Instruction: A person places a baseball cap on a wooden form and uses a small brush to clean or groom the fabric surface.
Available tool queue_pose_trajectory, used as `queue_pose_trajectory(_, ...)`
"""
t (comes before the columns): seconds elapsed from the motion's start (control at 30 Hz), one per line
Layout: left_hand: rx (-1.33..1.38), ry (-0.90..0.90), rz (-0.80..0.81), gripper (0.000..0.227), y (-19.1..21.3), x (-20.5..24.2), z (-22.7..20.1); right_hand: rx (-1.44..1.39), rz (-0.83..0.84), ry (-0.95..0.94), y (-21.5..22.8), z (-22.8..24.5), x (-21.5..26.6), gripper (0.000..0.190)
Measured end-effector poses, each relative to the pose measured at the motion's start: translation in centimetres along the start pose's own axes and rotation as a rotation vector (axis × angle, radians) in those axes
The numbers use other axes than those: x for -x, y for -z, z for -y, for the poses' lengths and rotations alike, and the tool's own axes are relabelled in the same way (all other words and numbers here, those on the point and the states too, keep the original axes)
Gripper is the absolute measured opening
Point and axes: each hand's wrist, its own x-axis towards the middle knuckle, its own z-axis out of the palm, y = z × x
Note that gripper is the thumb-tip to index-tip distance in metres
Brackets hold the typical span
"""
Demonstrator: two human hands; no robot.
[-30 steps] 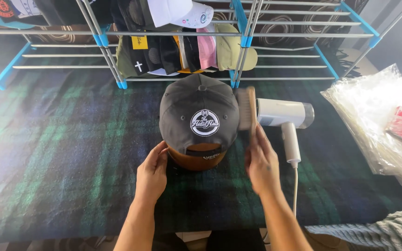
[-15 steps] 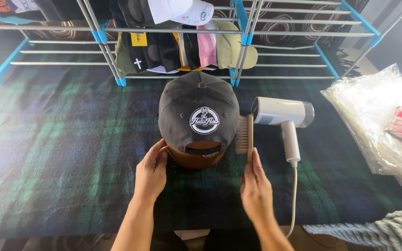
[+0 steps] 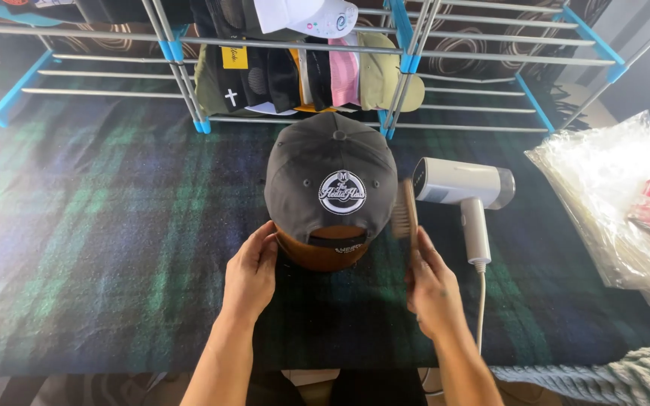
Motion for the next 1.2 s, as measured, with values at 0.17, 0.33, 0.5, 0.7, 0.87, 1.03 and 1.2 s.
queue_pose_trajectory(0.17,-0.024,-0.014,-0.001,0.046,0.0,-0.4,0.6,-0.048,-0.012,0.304,0.2,-1.8,1.8,0.061)
queue_pose_trajectory(0.33,-0.034,-0.050,-0.004,0.045,-0.3,-0.2,0.7,0.187,0.148,0.755,-1.4,-5.7,3.7,0.055)
queue_pose_trajectory(0.5,-0.070,-0.067,-0.014,0.046,0.1,-0.2,0.2,0.207,-0.043,0.244,1.9,-1.1,1.5,0.051)
queue_pose_trajectory(0.7,-0.103,-0.231,-0.142,0.042,-1.2,-0.8,2.9,0.589,0.084,1.241,0.1,6.8,-0.8,0.032)
queue_pose_trajectory(0.87,-0.103,-0.223,-0.137,0.043,-0.9,-0.7,2.8,0.322,-0.032,0.477,0.5,3.9,-4.9,0.034)
queue_pose_trajectory(1.03,-0.108,-0.204,-0.136,0.043,-1.1,-0.6,2.4,0.062,-0.040,0.227,1.1,2.2,-2.6,0.039)
queue_pose_trajectory(1.2,-0.109,-0.221,-0.136,0.043,-1.0,-0.2,1.8,0.242,-0.060,0.888,-1.0,0.7,0.3,0.044)
